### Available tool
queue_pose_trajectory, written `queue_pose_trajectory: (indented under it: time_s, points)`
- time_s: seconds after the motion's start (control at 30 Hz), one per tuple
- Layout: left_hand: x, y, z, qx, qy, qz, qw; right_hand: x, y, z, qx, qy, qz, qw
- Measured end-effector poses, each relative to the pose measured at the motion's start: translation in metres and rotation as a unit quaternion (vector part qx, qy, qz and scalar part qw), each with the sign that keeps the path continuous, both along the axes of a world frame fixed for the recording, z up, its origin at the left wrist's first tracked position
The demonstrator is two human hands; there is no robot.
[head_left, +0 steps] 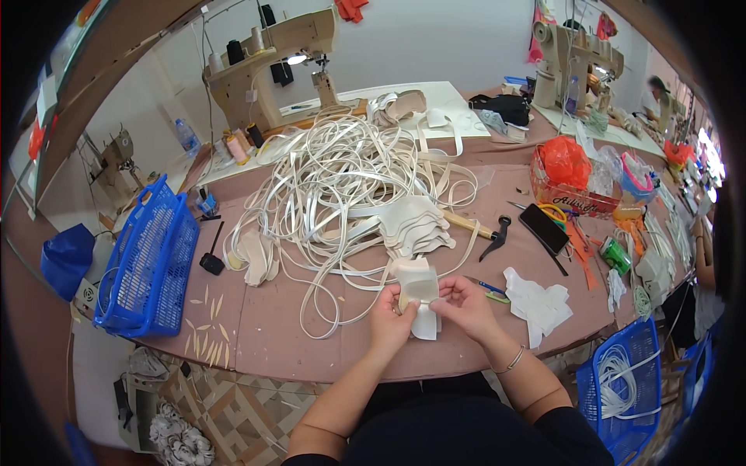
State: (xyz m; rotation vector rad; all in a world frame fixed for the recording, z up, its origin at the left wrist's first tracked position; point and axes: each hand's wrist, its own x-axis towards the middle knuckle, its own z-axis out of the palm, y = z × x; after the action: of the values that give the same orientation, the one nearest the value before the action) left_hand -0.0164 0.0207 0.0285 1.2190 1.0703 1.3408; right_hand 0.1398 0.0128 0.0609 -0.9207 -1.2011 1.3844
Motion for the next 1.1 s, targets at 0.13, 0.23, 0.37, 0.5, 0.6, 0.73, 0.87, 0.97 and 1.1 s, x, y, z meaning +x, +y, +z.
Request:
queue_pose_trajectory:
  time_s: [0.13,0.23,0.37,0.5,0.6,0.73,0.87,0.97,1.1]
  points:
    - [0.006,0.000,-0.011,0.020,0.076,0.054,0.995,-0.008,0.010,-0.018,0.020,-0.092,-0.058,0.994]
    - [0.008,-0.001,-0.017,0.006,0.016,0.038,0.999,-0.010,0.012,-0.018,0.061,-0.206,-0.108,0.971]
    - [0.008,0.000,-0.018,0.024,0.000,0.049,0.998,-0.021,0.012,-0.031,0.204,-0.292,-0.177,0.918]
    - [0.004,0.004,-0.025,0.022,-0.008,0.060,0.998,-0.019,0.014,-0.033,0.103,-0.127,-0.098,0.982]
    - [0.002,0.003,-0.022,0.005,0.016,0.067,0.998,-0.020,0.013,-0.033,0.082,-0.107,-0.065,0.989]
    - [0.003,0.003,-0.023,-0.016,-0.029,0.067,0.997,-0.018,0.015,-0.038,0.074,-0.121,-0.052,0.989]
    - [0.002,0.002,-0.022,-0.051,-0.083,0.045,0.994,-0.016,0.014,-0.031,0.083,-0.228,-0.062,0.968]
    - [0.002,0.001,-0.023,-0.075,-0.140,0.024,0.987,-0.020,0.006,-0.009,0.158,-0.330,-0.100,0.925]
    - [0.001,-0.003,-0.021,-0.102,-0.161,0.002,0.982,-0.026,0.008,-0.017,0.179,-0.355,-0.134,0.908]
